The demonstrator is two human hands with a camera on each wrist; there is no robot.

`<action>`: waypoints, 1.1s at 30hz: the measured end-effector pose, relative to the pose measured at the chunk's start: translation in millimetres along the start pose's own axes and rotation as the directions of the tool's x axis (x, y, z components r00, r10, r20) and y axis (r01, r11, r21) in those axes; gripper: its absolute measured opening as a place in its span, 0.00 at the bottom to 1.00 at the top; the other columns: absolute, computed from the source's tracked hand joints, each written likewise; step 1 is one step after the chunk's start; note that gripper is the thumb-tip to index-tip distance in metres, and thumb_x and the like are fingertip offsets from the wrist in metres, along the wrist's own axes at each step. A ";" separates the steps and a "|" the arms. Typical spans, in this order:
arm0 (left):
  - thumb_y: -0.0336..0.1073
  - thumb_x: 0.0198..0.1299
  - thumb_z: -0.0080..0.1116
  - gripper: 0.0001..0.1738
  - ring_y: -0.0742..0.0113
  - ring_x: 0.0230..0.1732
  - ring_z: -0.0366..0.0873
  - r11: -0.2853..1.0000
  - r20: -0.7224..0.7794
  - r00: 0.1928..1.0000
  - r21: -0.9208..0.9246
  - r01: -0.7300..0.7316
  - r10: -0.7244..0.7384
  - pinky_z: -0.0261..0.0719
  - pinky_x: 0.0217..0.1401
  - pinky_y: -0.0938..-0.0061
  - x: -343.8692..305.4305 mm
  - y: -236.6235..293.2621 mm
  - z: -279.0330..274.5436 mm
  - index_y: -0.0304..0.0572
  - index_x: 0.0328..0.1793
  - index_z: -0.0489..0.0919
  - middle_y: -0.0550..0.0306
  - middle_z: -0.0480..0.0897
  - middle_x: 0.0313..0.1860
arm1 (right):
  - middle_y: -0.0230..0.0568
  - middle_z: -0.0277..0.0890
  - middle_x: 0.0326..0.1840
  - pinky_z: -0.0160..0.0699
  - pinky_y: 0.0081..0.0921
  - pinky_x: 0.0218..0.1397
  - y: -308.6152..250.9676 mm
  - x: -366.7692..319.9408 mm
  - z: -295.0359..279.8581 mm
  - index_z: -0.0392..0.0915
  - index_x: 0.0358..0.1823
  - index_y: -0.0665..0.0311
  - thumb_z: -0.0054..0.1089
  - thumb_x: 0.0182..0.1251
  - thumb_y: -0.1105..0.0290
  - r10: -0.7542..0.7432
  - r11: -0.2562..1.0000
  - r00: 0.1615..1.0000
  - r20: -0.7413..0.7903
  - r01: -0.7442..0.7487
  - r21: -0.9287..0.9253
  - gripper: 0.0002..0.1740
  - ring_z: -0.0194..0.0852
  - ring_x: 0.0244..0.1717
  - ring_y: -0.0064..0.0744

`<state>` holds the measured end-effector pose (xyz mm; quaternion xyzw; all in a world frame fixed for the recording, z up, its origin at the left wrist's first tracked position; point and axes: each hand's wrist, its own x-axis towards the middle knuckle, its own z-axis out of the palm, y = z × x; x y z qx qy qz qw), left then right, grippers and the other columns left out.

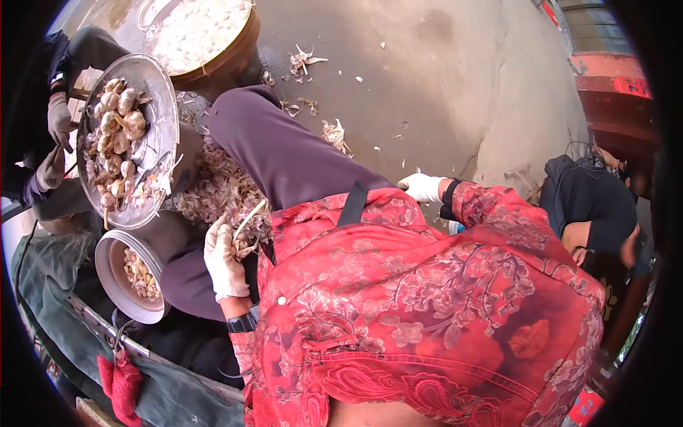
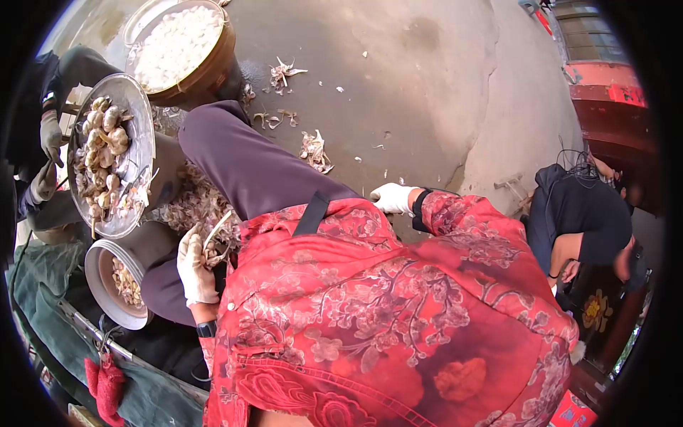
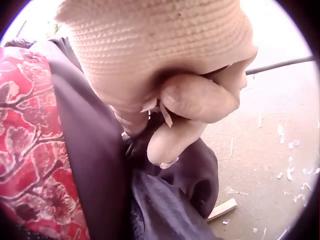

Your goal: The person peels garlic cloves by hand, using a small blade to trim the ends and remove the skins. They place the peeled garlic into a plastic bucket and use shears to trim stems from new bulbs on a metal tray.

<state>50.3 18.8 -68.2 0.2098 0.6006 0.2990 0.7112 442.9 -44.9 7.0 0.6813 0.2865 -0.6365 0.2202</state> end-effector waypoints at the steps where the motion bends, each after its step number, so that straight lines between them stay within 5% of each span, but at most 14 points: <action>1: 0.34 0.72 0.50 0.17 0.81 0.22 0.72 0.999 -0.051 0.999 -0.033 -0.012 0.010 0.70 0.22 0.87 -3.7 6.9 11.6 0.35 0.63 0.73 0.65 0.76 0.28 | 0.34 0.82 0.41 0.75 0.20 0.36 -9.3 -3.3 2.7 0.77 0.57 0.63 0.64 0.61 0.55 0.014 1.000 1.000 0.003 -0.013 -0.018 0.26 0.79 0.32 0.22; 15: 0.33 0.70 0.53 0.18 0.77 0.21 0.72 0.947 0.088 0.995 -0.311 0.078 -0.053 0.71 0.21 0.84 8.4 -25.8 3.5 0.33 0.63 0.71 0.58 0.79 0.29 | 0.33 0.82 0.38 0.76 0.21 0.36 -54.0 -56.8 -15.3 0.79 0.55 0.62 0.66 0.60 0.56 0.209 0.942 0.977 0.037 -0.191 -0.275 0.25 0.79 0.31 0.23; 20: 0.33 0.70 0.52 0.18 0.77 0.19 0.69 0.914 0.122 0.980 -0.357 0.193 -0.159 0.68 0.20 0.85 11.7 1.4 -0.2 0.34 0.63 0.71 0.54 0.78 0.27 | 0.33 0.83 0.37 0.76 0.21 0.35 -93.4 -93.8 -36.1 0.80 0.54 0.62 0.67 0.59 0.56 0.347 0.856 0.938 0.012 -0.312 -0.411 0.24 0.79 0.31 0.23; 30: 0.37 0.68 0.57 0.20 0.77 0.24 0.76 0.937 0.069 0.995 -0.338 0.087 -0.068 0.73 0.24 0.85 8.6 7.1 15.0 0.33 0.61 0.74 0.60 0.79 0.31 | 0.33 0.83 0.35 0.76 0.21 0.35 -74.8 -116.8 -169.6 0.81 0.52 0.61 0.68 0.58 0.57 0.474 0.713 0.880 -0.020 -0.397 -0.578 0.23 0.79 0.31 0.23; 32: 0.39 0.69 0.56 0.19 0.78 0.27 0.76 0.914 0.135 0.984 -0.401 -0.055 0.118 0.74 0.28 0.87 13.8 -9.6 5.4 0.33 0.60 0.75 0.58 0.81 0.34 | 0.32 0.83 0.29 0.74 0.24 0.27 -134.4 -115.2 -151.7 0.85 0.45 0.59 0.71 0.55 0.59 0.315 0.746 0.944 -0.102 -0.313 -0.588 0.18 0.76 0.25 0.23; 33: 0.39 0.69 0.55 0.20 0.79 0.27 0.75 0.942 0.159 0.986 -0.336 -0.002 0.059 0.73 0.29 0.87 11.9 -2.3 -0.1 0.33 0.61 0.74 0.57 0.82 0.37 | 0.30 0.83 0.30 0.72 0.21 0.28 -164.5 -110.6 -137.9 0.83 0.45 0.62 0.67 0.56 0.61 0.219 0.749 0.973 -0.078 -0.219 -0.625 0.18 0.75 0.25 0.21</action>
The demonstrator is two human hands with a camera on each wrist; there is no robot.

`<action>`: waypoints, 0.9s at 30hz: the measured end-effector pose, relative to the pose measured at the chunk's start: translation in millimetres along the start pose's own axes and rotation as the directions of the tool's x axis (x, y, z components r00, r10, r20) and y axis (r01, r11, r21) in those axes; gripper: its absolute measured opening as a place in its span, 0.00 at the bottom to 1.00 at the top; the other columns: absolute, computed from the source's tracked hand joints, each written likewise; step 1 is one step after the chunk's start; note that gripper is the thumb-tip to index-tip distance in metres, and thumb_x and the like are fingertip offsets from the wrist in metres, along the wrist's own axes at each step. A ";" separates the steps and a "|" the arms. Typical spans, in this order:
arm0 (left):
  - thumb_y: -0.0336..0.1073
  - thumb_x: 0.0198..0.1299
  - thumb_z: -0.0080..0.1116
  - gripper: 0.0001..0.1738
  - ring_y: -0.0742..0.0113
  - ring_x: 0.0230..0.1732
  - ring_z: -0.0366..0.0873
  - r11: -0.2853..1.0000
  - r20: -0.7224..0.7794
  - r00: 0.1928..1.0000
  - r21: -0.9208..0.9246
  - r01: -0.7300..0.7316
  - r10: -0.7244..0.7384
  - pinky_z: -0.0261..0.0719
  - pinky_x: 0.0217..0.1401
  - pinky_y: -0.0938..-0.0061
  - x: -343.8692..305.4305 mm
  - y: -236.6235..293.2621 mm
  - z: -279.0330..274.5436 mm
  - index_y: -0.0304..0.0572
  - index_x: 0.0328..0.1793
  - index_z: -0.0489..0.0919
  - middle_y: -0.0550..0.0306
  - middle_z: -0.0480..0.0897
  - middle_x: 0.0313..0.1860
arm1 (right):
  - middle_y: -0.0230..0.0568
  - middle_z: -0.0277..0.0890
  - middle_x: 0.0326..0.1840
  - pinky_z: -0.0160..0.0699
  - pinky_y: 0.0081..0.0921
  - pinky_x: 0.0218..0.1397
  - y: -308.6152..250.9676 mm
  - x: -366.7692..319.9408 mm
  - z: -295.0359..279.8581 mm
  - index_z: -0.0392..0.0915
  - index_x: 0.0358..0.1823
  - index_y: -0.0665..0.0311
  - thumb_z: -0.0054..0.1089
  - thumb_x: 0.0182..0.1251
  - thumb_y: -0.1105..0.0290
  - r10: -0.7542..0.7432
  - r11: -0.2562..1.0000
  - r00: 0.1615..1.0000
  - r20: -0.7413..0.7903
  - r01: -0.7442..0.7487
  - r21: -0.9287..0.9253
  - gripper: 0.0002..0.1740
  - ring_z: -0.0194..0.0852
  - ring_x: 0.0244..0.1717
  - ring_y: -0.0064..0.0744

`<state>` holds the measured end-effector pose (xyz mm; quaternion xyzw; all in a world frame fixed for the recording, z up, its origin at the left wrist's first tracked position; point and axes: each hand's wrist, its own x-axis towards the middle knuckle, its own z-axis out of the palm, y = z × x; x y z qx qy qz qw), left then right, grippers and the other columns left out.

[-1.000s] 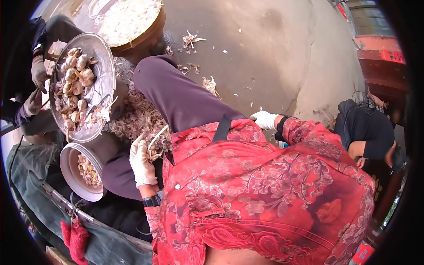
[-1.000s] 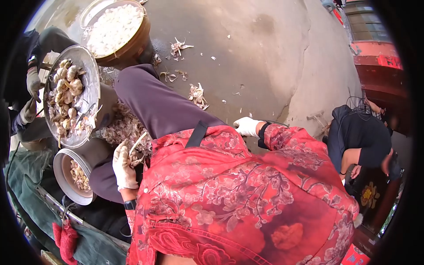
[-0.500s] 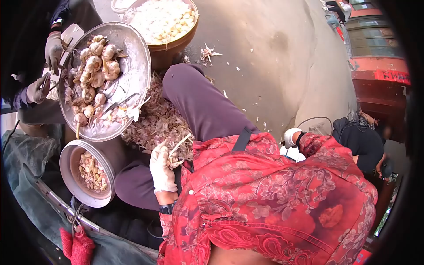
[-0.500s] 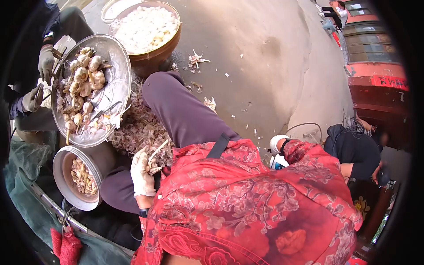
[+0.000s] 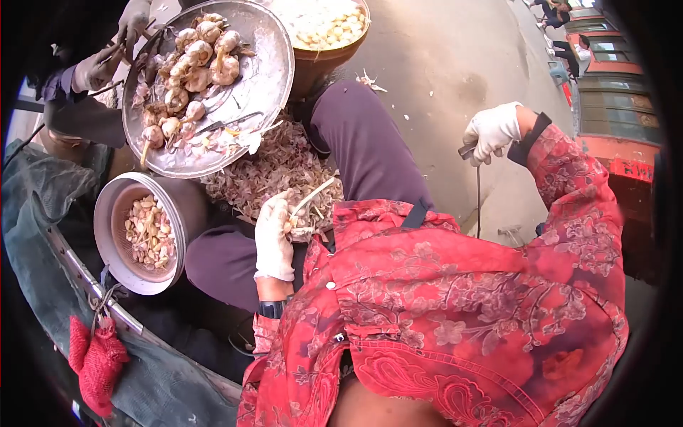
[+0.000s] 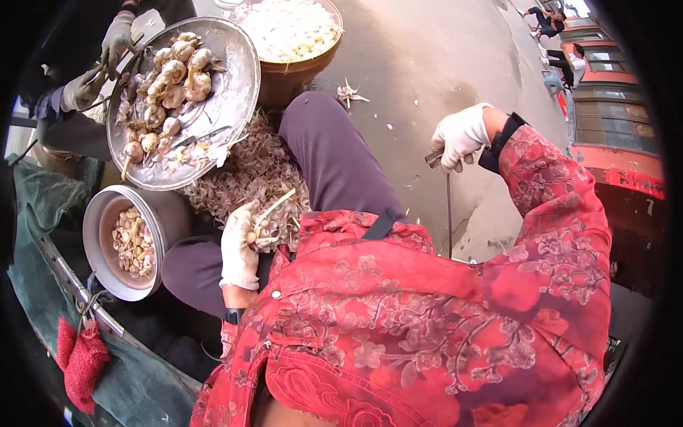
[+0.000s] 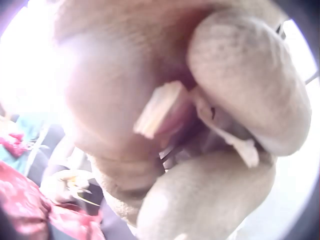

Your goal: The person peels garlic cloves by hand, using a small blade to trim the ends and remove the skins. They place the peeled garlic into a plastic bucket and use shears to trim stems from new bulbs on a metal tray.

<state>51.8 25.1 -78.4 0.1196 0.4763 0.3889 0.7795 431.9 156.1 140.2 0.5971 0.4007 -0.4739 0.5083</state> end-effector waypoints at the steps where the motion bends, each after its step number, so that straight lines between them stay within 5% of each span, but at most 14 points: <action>1: 0.38 0.69 0.54 0.22 0.80 0.28 0.73 1.000 -0.001 1.000 0.012 -0.011 0.011 0.73 0.29 0.86 -3.4 5.5 3.9 0.33 0.64 0.71 0.57 0.82 0.38 | 0.30 0.82 0.29 0.72 0.21 0.27 -32.3 -1.5 -3.8 0.83 0.42 0.62 0.67 0.55 0.61 -0.093 0.995 0.995 -0.039 0.091 -0.048 0.16 0.74 0.24 0.21; 5: 0.29 0.64 0.56 0.27 0.75 0.42 0.78 0.993 0.066 0.992 0.042 -0.111 0.108 0.75 0.41 0.83 -8.3 0.3 -5.7 0.35 0.69 0.65 0.51 0.81 0.52 | 0.35 0.80 0.29 0.75 0.24 0.28 -131.0 29.8 6.5 0.78 0.33 0.66 0.62 0.60 0.61 -0.579 0.800 0.810 -0.091 0.543 -0.254 0.14 0.76 0.25 0.23; 6: 0.26 0.63 0.57 0.28 0.74 0.41 0.78 0.994 0.013 0.995 0.059 -0.095 0.095 0.75 0.41 0.84 -13.2 3.8 -1.2 0.35 0.69 0.65 0.50 0.80 0.52 | 0.34 0.82 0.32 0.75 0.21 0.29 -156.4 27.5 12.2 0.78 0.35 0.67 0.62 0.61 0.62 -0.588 0.808 0.797 -0.136 0.577 -0.117 0.13 0.77 0.25 0.22; 7: 0.26 0.62 0.58 0.27 0.77 0.39 0.76 0.991 -0.008 0.994 0.080 -0.112 0.113 0.73 0.40 0.85 -15.5 1.7 -1.2 0.35 0.68 0.66 0.54 0.80 0.49 | 0.32 0.83 0.33 0.73 0.18 0.27 -174.1 40.0 17.0 0.78 0.38 0.67 0.63 0.63 0.60 -0.750 0.610 0.634 -0.187 0.773 0.175 0.15 0.74 0.23 0.19; 10: 0.26 0.63 0.60 0.25 0.82 0.34 0.68 0.953 -0.038 0.979 0.237 -0.187 0.201 0.68 0.38 0.87 -29.0 8.5 1.9 0.36 0.66 0.70 0.65 0.74 0.40 | 0.26 0.79 0.30 0.58 0.11 0.20 -217.8 58.7 31.6 0.74 0.44 0.61 0.59 0.69 0.55 -0.728 0.455 0.569 -0.383 0.818 0.351 0.16 0.63 0.18 0.08; 12: 0.26 0.64 0.59 0.25 0.83 0.35 0.68 0.935 -0.024 0.971 0.274 -0.224 0.239 0.68 0.40 0.87 -37.8 17.3 2.0 0.37 0.67 0.70 0.66 0.75 0.41 | 0.27 0.76 0.27 0.57 0.10 0.18 -232.7 76.6 40.2 0.73 0.50 0.63 0.58 0.70 0.59 -0.797 0.299 0.519 -0.309 0.783 0.545 0.16 0.63 0.17 0.09; 16: 0.26 0.64 0.55 0.31 0.70 0.65 0.71 0.860 0.086 0.927 0.349 -0.372 0.366 0.67 0.68 0.77 -43.5 19.1 -12.3 0.38 0.74 0.65 0.55 0.74 0.66 | 0.28 0.78 0.33 0.70 0.14 0.25 -248.3 98.0 77.1 0.78 0.49 0.63 0.62 0.68 0.63 -0.828 0.291 0.429 -0.361 0.879 0.378 0.13 0.75 0.30 0.14; 17: 0.26 0.64 0.55 0.31 0.70 0.65 0.71 0.858 0.079 0.925 0.351 -0.376 0.373 0.67 0.68 0.77 -46.2 19.0 -11.8 0.38 0.74 0.65 0.55 0.74 0.66 | 0.28 0.78 0.34 0.70 0.15 0.26 -247.5 99.1 87.8 0.78 0.47 0.62 0.62 0.68 0.62 -0.842 0.228 0.369 -0.394 0.904 0.361 0.13 0.76 0.32 0.15; 19: 0.25 0.62 0.55 0.35 0.68 0.65 0.71 0.513 0.127 0.845 0.744 -0.427 0.519 0.67 0.69 0.75 -53.3 25.8 -15.1 0.37 0.76 0.62 0.54 0.73 0.67 | 0.27 0.77 0.34 0.70 0.15 0.33 -254.0 65.1 99.9 0.77 0.46 0.65 0.66 0.64 0.57 -0.778 0.384 0.500 -0.380 0.858 0.342 0.19 0.71 0.31 0.12; 20: 0.25 0.59 0.55 0.39 0.65 0.67 0.70 0.616 0.107 0.871 0.665 -0.421 0.480 0.66 0.69 0.73 -57.0 24.9 -12.3 0.39 0.79 0.58 0.50 0.70 0.70 | 0.29 0.77 0.31 0.70 0.17 0.32 -254.3 70.5 107.4 0.78 0.44 0.65 0.66 0.63 0.55 -0.778 0.354 0.456 -0.432 0.886 0.298 0.20 0.71 0.30 0.14; 23: 0.24 0.57 0.53 0.42 0.64 0.69 0.68 0.610 0.094 0.898 0.703 -0.366 0.429 0.66 0.70 0.73 -65.4 26.3 -1.7 0.40 0.80 0.54 0.48 0.66 0.73 | 0.36 0.78 0.30 0.73 0.22 0.34 -254.5 90.5 123.2 0.78 0.41 0.69 0.67 0.58 0.52 -0.795 0.242 0.330 -0.510 0.942 0.233 0.24 0.74 0.29 0.20; 24: 0.23 0.54 0.52 0.45 0.65 0.68 0.70 0.476 0.196 0.805 0.719 -0.507 0.560 0.68 0.69 0.72 -61.9 23.0 1.0 0.42 0.81 0.52 0.47 0.69 0.71 | 0.39 0.79 0.31 0.74 0.24 0.35 -252.2 90.1 124.1 0.77 0.42 0.70 0.67 0.57 0.52 -0.800 0.244 0.299 -0.520 0.954 0.172 0.25 0.75 0.29 0.23; 25: 0.23 0.54 0.52 0.45 0.65 0.68 0.70 0.486 0.189 0.797 0.705 -0.517 0.574 0.68 0.69 0.72 -54.1 30.9 -22.9 0.42 0.81 0.52 0.47 0.69 0.71 | 0.45 0.79 0.31 0.75 0.29 0.37 -278.4 92.7 118.9 0.77 0.42 0.71 0.65 0.58 0.51 -0.793 0.258 0.231 -0.564 0.966 0.032 0.26 0.78 0.31 0.31; 27: 0.25 0.56 0.57 0.43 0.53 0.70 0.70 0.372 0.163 0.814 0.828 -0.420 0.558 0.71 0.67 0.70 -57.5 33.6 -21.6 0.41 0.79 0.55 0.40 0.66 0.73 | 0.47 0.80 0.31 0.75 0.30 0.39 -277.5 85.3 120.0 0.77 0.43 0.71 0.64 0.58 0.51 -0.775 0.299 0.278 -0.568 0.953 0.060 0.26 0.79 0.32 0.33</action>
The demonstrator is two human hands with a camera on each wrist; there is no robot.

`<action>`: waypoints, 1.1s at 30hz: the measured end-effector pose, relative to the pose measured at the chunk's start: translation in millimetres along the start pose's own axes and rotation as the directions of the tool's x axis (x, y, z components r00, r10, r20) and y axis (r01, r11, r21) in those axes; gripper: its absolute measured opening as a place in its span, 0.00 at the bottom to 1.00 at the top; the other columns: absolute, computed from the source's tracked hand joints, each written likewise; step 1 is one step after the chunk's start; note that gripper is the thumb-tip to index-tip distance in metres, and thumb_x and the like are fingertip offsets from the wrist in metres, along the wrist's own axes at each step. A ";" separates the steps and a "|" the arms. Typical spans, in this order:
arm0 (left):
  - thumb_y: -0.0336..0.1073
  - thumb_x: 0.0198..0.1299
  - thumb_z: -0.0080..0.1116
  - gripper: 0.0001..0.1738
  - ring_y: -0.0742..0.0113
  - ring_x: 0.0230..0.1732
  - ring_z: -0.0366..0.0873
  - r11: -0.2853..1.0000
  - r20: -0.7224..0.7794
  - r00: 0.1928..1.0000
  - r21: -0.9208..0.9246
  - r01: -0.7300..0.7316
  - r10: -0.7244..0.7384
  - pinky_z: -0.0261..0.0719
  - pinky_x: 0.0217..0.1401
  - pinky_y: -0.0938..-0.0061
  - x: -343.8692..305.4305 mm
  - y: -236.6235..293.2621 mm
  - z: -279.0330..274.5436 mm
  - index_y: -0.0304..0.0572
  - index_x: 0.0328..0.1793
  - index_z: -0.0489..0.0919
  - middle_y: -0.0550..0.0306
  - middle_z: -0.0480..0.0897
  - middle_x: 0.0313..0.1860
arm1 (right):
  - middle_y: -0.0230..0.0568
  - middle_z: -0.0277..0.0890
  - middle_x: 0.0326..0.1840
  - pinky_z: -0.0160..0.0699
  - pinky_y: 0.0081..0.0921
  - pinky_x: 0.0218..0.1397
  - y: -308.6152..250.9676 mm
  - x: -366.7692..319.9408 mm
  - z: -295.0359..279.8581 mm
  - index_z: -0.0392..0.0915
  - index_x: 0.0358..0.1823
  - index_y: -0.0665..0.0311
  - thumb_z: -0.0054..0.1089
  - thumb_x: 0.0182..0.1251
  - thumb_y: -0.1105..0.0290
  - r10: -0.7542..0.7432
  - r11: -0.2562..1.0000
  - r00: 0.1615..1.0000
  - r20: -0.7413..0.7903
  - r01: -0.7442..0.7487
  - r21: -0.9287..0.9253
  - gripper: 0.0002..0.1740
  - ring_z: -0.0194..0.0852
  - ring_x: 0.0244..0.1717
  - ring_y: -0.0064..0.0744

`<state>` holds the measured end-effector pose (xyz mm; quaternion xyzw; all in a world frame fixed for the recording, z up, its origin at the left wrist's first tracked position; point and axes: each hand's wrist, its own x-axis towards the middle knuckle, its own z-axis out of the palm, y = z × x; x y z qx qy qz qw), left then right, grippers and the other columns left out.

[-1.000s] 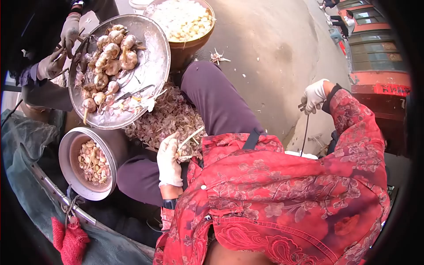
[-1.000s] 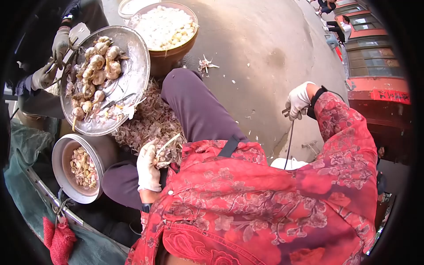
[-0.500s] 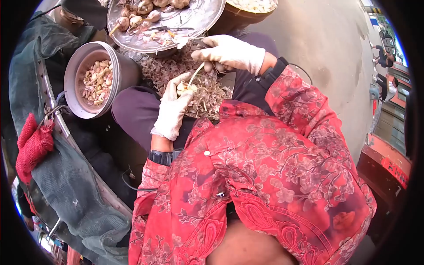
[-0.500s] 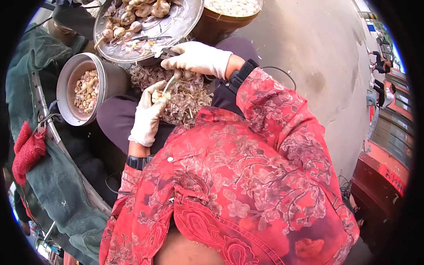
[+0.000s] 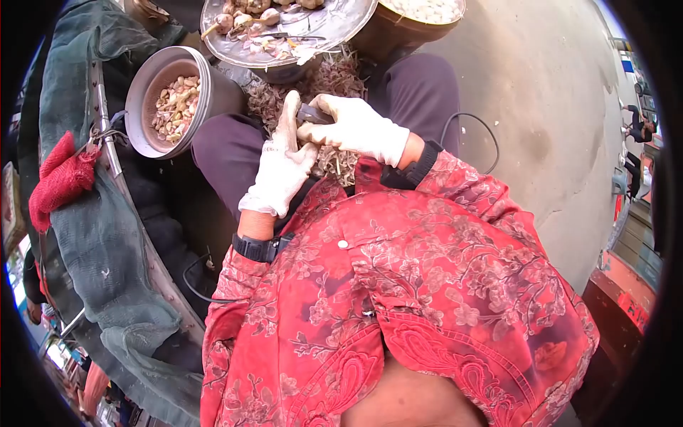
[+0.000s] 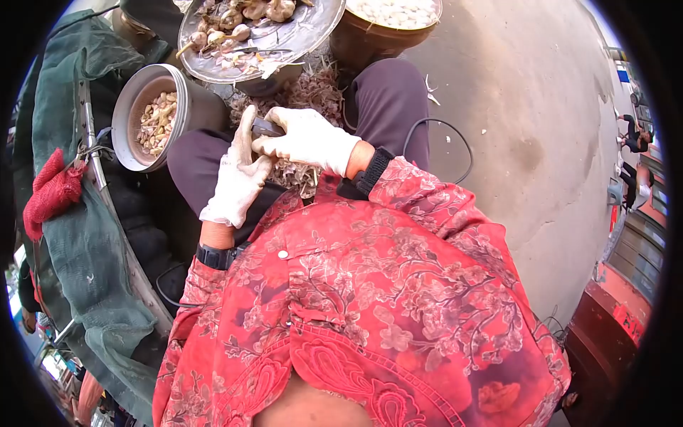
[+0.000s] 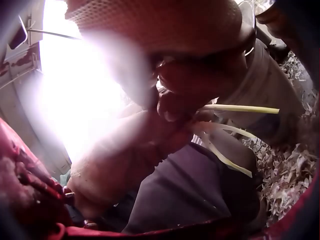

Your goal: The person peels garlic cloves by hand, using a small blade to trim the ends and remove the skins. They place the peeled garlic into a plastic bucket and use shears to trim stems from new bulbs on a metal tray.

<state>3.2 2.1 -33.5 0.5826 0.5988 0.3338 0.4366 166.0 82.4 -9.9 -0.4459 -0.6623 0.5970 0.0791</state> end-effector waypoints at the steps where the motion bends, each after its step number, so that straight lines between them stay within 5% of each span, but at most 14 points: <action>1: 0.25 0.56 0.57 0.43 0.53 0.70 0.70 1.000 -0.004 1.000 0.003 -0.003 0.003 0.71 0.67 0.70 -0.5 -6.1 2.6 0.41 0.79 0.55 0.40 0.66 0.73 | 0.48 0.80 0.31 0.75 0.31 0.40 -2.8 -1.1 0.8 0.77 0.43 0.71 0.63 0.59 0.52 0.053 0.999 0.999 -0.005 -0.053 -0.003 0.26 0.80 0.33 0.35; 3: 0.28 0.56 0.60 0.37 0.50 0.61 0.77 0.988 -0.067 0.998 -0.154 -0.007 -0.003 0.77 0.60 0.67 0.8 -11.8 6.6 0.42 0.74 0.62 0.40 0.73 0.65 | 0.49 0.80 0.32 0.75 0.31 0.40 -2.9 -3.9 1.1 0.77 0.43 0.71 0.63 0.59 0.52 0.061 0.998 0.998 -0.024 -0.060 0.024 0.26 0.80 0.33 0.36; 4: 0.30 0.57 0.61 0.30 0.52 0.51 0.82 0.987 -0.066 0.998 0.159 0.034 -0.023 0.80 0.53 0.64 -2.1 -6.3 0.7 0.43 0.68 0.68 0.44 0.79 0.56 | 0.49 0.80 0.32 0.76 0.31 0.40 -2.9 -4.6 0.8 0.77 0.43 0.71 0.62 0.60 0.52 0.072 0.996 0.996 -0.044 -0.070 0.049 0.25 0.80 0.34 0.36; 6: 0.30 0.58 0.61 0.29 0.53 0.50 0.82 0.990 -0.033 0.993 0.080 0.118 -0.116 0.80 0.52 0.65 -1.4 6.4 -7.4 0.42 0.67 0.69 0.44 0.80 0.54 | 0.49 0.80 0.33 0.76 0.31 0.41 -6.1 -3.1 1.1 0.77 0.43 0.71 0.62 0.60 0.51 0.071 0.997 0.996 -0.053 -0.069 0.032 0.26 0.80 0.34 0.35; 7: 0.30 0.59 0.60 0.27 0.54 0.48 0.82 0.980 0.008 0.980 0.012 0.199 -0.199 0.80 0.51 0.66 -1.9 8.1 -8.6 0.41 0.66 0.70 0.45 0.81 0.52 | 0.41 0.79 0.33 0.74 0.26 0.36 -10.3 -4.7 1.8 0.77 0.45 0.69 0.64 0.62 0.54 0.079 0.996 0.996 -0.051 -0.077 0.036 0.23 0.76 0.32 0.26; 9: 0.30 0.60 0.59 0.25 0.56 0.48 0.82 0.988 -0.053 0.991 -0.093 0.121 -0.126 0.80 0.51 0.67 -1.5 -8.5 -1.4 0.41 0.65 0.70 0.45 0.81 0.52 | 0.34 0.78 0.32 0.73 0.21 0.32 -13.0 -2.3 4.9 0.77 0.47 0.68 0.66 0.63 0.57 0.090 0.996 0.995 -0.049 -0.088 0.035 0.21 0.72 0.29 0.17; 12: 0.30 0.61 0.59 0.23 0.57 0.47 0.82 0.987 -0.133 0.991 -0.158 0.009 -0.030 0.79 0.51 0.69 -4.7 -15.6 4.0 0.40 0.63 0.72 0.45 0.81 0.51 | 0.47 0.80 0.34 0.76 0.29 0.41 -6.9 0.6 8.4 0.77 0.42 0.71 0.63 0.62 0.51 0.086 0.992 0.995 -0.058 -0.080 0.100 0.26 0.78 0.34 0.30; 14: 0.30 0.61 0.59 0.22 0.57 0.47 0.82 0.992 -0.147 0.989 -0.124 -0.022 0.004 0.79 0.51 0.70 -5.1 -6.7 -0.3 0.39 0.62 0.73 0.46 0.81 0.50 | 0.29 0.77 0.33 0.71 0.19 0.33 -8.2 1.5 5.8 0.78 0.45 0.65 0.66 0.65 0.56 0.099 0.977 0.994 0.047 -0.106 0.183 0.20 0.72 0.31 0.17; 16: 0.24 0.66 0.55 0.20 0.75 0.56 0.74 0.963 0.033 0.982 -0.189 0.191 -0.188 0.73 0.61 0.81 -8.1 3.6 -2.0 0.32 0.64 0.70 0.58 0.78 0.55 | 0.28 0.76 0.32 0.71 0.19 0.33 -7.0 -1.1 5.1 0.78 0.44 0.65 0.66 0.65 0.56 0.125 0.975 0.991 0.039 -0.130 0.181 0.19 0.71 0.30 0.16; 20: 0.24 0.66 0.55 0.19 0.75 0.56 0.74 0.953 -0.022 0.989 -0.272 0.135 -0.147 0.72 0.61 0.81 -7.7 -10.0 -6.4 0.32 0.62 0.72 0.58 0.79 0.55 | 0.27 0.76 0.32 0.70 0.18 0.30 -5.1 11.9 10.4 0.78 0.43 0.66 0.66 0.65 0.56 0.098 0.989 0.995 -0.008 -0.097 0.115 0.19 0.69 0.29 0.14; 22: 0.24 0.66 0.55 0.19 0.75 0.56 0.74 0.883 -0.089 0.981 -0.456 0.114 -0.173 0.72 0.62 0.80 -9.4 4.4 -5.7 0.31 0.63 0.72 0.57 0.79 0.56 | 0.29 0.77 0.32 0.71 0.17 0.31 -0.3 11.1 11.4 0.78 0.42 0.67 0.65 0.66 0.56 0.060 0.998 0.998 -0.023 -0.059 0.039 0.19 0.69 0.30 0.13; 28: 0.26 0.67 0.56 0.22 0.73 0.57 0.75 0.886 -0.135 0.981 -0.460 0.061 -0.137 0.76 0.61 0.78 -9.0 -13.4 0.4 0.32 0.66 0.71 0.56 0.78 0.59 | 0.30 0.78 0.32 0.72 0.17 0.28 6.4 12.8 20.3 0.77 0.44 0.65 0.62 0.68 0.57 0.113 0.971 0.993 -0.043 -0.101 0.217 0.17 0.71 0.27 0.16; 30: 0.26 0.67 0.56 0.21 0.73 0.57 0.76 0.886 -0.139 0.979 -0.459 0.069 -0.148 0.77 0.59 0.77 -8.8 -7.5 -0.4 0.32 0.66 0.71 0.56 0.78 0.59 | 0.28 0.78 0.31 0.70 0.15 0.25 5.4 11.8 21.6 0.76 0.47 0.64 0.58 0.70 0.59 0.111 0.837 0.993 0.049 -0.120 0.534 0.15 0.69 0.22 0.15; 33: 0.28 0.68 0.55 0.20 0.73 0.57 0.76 0.775 -0.106 0.959 -0.616 0.144 -0.263 0.79 0.56 0.77 -9.7 7.4 -3.3 0.32 0.65 0.73 0.56 0.78 0.60 | 0.26 0.76 0.29 0.65 0.11 0.21 -10.8 4.2 14.1 0.75 0.47 0.63 0.55 0.73 0.60 0.196 0.837 0.978 0.071 -0.205 0.508 0.14 0.65 0.19 0.11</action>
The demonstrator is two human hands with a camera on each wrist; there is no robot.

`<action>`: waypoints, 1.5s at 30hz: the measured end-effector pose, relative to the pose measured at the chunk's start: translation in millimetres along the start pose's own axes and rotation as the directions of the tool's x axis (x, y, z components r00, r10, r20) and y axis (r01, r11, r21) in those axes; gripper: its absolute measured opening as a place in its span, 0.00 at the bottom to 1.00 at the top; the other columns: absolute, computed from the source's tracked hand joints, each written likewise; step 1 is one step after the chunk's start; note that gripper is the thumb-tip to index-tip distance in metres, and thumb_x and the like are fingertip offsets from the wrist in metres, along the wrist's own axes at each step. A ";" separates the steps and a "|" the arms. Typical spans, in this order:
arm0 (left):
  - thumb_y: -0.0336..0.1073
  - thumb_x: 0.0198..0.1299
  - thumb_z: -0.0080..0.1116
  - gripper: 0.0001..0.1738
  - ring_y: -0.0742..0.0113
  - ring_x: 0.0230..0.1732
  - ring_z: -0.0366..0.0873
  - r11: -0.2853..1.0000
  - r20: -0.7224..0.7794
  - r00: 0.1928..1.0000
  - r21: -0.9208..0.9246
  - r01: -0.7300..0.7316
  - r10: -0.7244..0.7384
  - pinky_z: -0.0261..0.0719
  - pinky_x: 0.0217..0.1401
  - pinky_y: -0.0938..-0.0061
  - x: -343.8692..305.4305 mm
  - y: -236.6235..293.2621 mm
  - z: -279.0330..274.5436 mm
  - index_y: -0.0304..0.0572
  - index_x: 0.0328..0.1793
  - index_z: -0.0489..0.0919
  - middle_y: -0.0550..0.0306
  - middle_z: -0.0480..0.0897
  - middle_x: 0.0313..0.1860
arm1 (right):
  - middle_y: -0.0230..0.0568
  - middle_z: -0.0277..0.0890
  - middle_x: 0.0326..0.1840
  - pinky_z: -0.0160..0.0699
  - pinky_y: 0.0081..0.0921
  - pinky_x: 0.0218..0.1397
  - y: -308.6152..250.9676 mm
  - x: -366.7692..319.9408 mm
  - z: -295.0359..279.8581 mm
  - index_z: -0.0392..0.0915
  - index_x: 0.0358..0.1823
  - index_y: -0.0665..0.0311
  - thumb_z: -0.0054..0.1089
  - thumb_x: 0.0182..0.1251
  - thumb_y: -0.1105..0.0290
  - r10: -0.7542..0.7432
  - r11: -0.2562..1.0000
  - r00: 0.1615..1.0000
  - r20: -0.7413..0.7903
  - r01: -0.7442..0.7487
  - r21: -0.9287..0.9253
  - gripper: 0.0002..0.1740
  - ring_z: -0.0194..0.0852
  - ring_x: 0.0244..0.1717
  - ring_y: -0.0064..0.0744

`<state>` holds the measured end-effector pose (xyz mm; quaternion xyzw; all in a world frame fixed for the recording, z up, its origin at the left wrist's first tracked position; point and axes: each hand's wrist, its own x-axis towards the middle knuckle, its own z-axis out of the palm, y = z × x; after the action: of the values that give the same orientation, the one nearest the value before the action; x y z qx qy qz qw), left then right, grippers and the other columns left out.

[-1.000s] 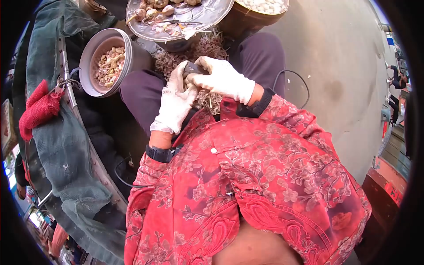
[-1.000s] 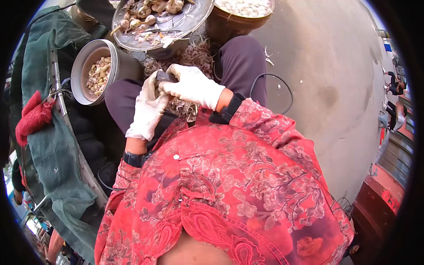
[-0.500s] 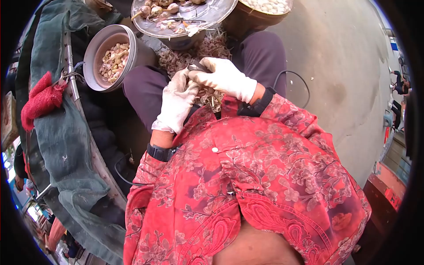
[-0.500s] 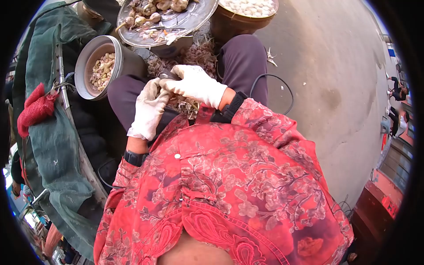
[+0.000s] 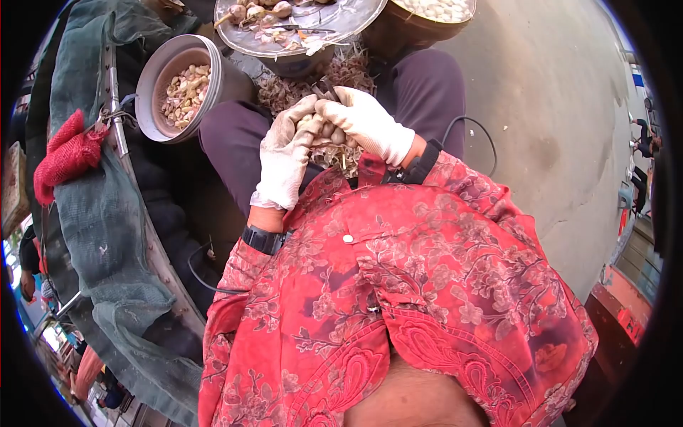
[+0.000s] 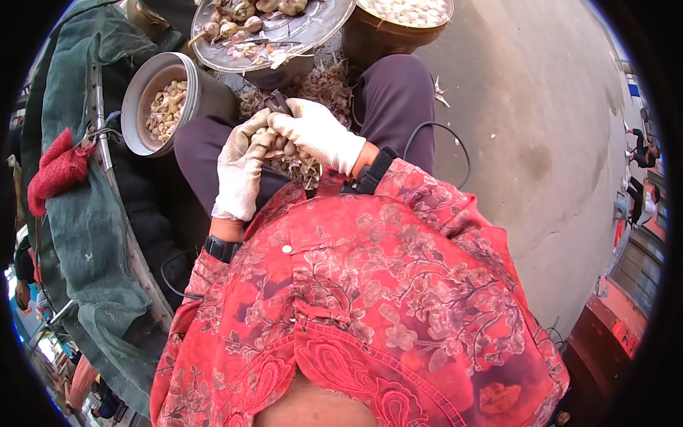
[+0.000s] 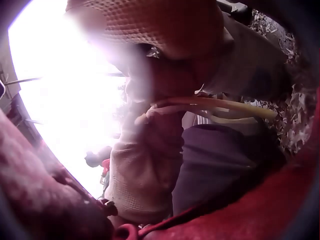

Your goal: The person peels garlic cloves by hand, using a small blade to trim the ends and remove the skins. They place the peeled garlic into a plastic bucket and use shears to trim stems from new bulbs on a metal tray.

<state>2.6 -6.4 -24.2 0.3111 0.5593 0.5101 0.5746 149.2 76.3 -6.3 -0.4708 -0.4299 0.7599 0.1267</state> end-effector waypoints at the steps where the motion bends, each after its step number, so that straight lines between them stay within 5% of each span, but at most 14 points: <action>1: 0.30 0.68 0.56 0.20 0.72 0.57 0.77 0.999 0.019 1.000 -0.024 0.021 -0.020 0.78 0.57 0.78 0.5 -1.8 -2.8 0.33 0.65 0.73 0.56 0.78 0.60 | 0.26 0.76 0.29 0.65 0.11 0.21 0.0 -0.6 -2.0 0.75 0.47 0.63 0.55 0.73 0.60 0.001 1.000 1.000 0.000 -0.001 -0.001 0.14 0.65 0.19 0.11; 8: 0.35 0.70 0.56 0.23 0.70 0.56 0.78 0.956 0.124 0.992 -0.293 0.032 0.005 0.75 0.62 0.76 -2.2 -8.3 -13.6 0.35 0.68 0.72 0.55 0.79 0.60 | 0.29 0.76 0.26 0.55 0.11 0.15 5.9 2.2 -5.2 0.76 0.39 0.65 0.50 0.76 0.62 0.050 0.922 0.986 0.160 -0.107 0.373 0.14 0.58 0.14 0.11; 17: 0.35 0.70 0.57 0.24 0.73 0.56 0.77 0.973 0.112 0.991 -0.211 0.090 -0.067 0.75 0.59 0.78 -4.2 0.3 -6.5 0.35 0.69 0.72 0.56 0.79 0.61 | 0.27 0.72 0.24 0.55 0.12 0.13 17.8 6.0 -3.8 0.75 0.36 0.64 0.50 0.76 0.61 0.080 0.865 0.975 0.206 -0.170 0.472 0.14 0.57 0.14 0.12; 23: 0.34 0.68 0.59 0.21 0.76 0.50 0.78 0.978 0.059 0.993 -0.177 0.109 -0.100 0.76 0.55 0.79 -1.9 4.1 -3.1 0.34 0.64 0.75 0.59 0.82 0.53 | 0.32 0.75 0.23 0.67 0.18 0.16 18.2 7.8 3.7 0.72 0.37 0.62 0.57 0.72 0.55 0.104 0.995 0.984 -0.143 -0.104 0.004 0.17 0.70 0.16 0.20; 25: 0.35 0.68 0.59 0.19 0.77 0.48 0.78 0.989 0.035 0.997 -0.128 0.070 -0.066 0.77 0.53 0.80 -1.7 0.6 -5.6 0.34 0.62 0.76 0.60 0.82 0.52 | 0.31 0.76 0.28 0.67 0.15 0.15 21.1 15.6 9.2 0.73 0.46 0.64 0.55 0.74 0.62 0.061 0.997 0.982 -0.177 -0.053 0.051 0.12 0.70 0.16 0.18; 29: 0.35 0.68 0.59 0.18 0.76 0.47 0.78 0.999 0.017 1.000 -0.052 0.008 -0.007 0.79 0.47 0.80 1.6 -0.5 -7.8 0.34 0.60 0.77 0.59 0.81 0.51 | 0.32 0.76 0.24 0.68 0.17 0.15 13.0 10.5 3.2 0.74 0.41 0.64 0.53 0.74 0.57 0.110 0.989 0.993 -0.030 -0.106 0.101 0.15 0.71 0.16 0.18; 35: 0.36 0.68 0.59 0.16 0.79 0.45 0.76 0.996 -0.015 0.999 -0.084 0.039 -0.041 0.76 0.49 0.82 2.6 -3.8 -11.8 0.35 0.58 0.77 0.62 0.80 0.49 | 0.35 0.77 0.29 0.71 0.17 0.18 6.8 5.4 -0.4 0.70 0.47 0.69 0.52 0.74 0.56 0.062 0.998 0.997 0.037 -0.062 -0.009 0.20 0.75 0.21 0.19; 37: 0.35 0.68 0.59 0.16 0.80 0.44 0.76 0.997 -0.023 0.999 -0.070 0.038 -0.040 0.76 0.48 0.83 2.6 1.7 -12.4 0.35 0.58 0.77 0.62 0.80 0.48 | 0.35 0.78 0.29 0.68 0.14 0.17 0.3 -2.4 8.2 0.72 0.52 0.72 0.53 0.73 0.53 0.061 0.994 0.994 -0.092 -0.069 -0.079 0.24 0.73 0.20 0.17; 39: 0.34 0.68 0.59 0.15 0.80 0.43 0.75 0.998 -0.026 0.999 -0.061 0.034 -0.036 0.76 0.46 0.83 3.1 2.6 -12.4 0.35 0.58 0.77 0.62 0.80 0.46 | 0.36 0.78 0.29 0.72 0.17 0.22 -12.0 -6.9 -0.9 0.73 0.49 0.70 0.49 0.75 0.53 0.100 0.971 0.995 -0.012 -0.101 -0.218 0.23 0.75 0.23 0.20; 41: 0.31 0.68 0.59 0.15 0.80 0.41 0.75 1.000 -0.051 0.999 -0.011 0.014 -0.014 0.75 0.43 0.84 2.8 0.5 -15.6 0.34 0.58 0.77 0.63 0.80 0.45 | 0.40 0.79 0.34 0.77 0.27 0.38 -12.4 -7.3 -6.7 0.74 0.48 0.68 0.42 0.76 0.52 0.105 0.931 0.993 0.046 -0.083 -0.355 0.23 0.78 0.32 0.29; 42: 0.30 0.67 0.59 0.15 0.80 0.40 0.75 0.998 -0.043 0.998 -0.044 0.048 -0.050 0.76 0.43 0.84 1.2 4.2 -15.9 0.34 0.58 0.76 0.62 0.80 0.46 | 0.42 0.79 0.33 0.77 0.30 0.40 -9.6 -6.6 -10.0 0.74 0.47 0.68 0.42 0.75 0.53 0.022 0.893 0.996 0.083 0.017 -0.450 0.23 0.79 0.34 0.32; 45: 0.29 0.67 0.59 0.15 0.80 0.39 0.75 0.998 0.016 1.000 -0.063 0.010 -0.009 0.76 0.43 0.84 -1.1 4.4 -19.2 0.33 0.59 0.76 0.61 0.80 0.46 | 0.44 0.79 0.34 0.77 0.31 0.40 -9.5 -7.6 -15.0 0.75 0.47 0.68 0.43 0.74 0.54 -0.020 0.793 0.986 0.164 0.115 -0.598 0.22 0.80 0.35 0.35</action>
<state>-16.7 -10.2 -23.2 0.2941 0.5400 0.5224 0.5908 163.6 85.4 2.9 -0.4128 -0.6750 0.6104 -0.0359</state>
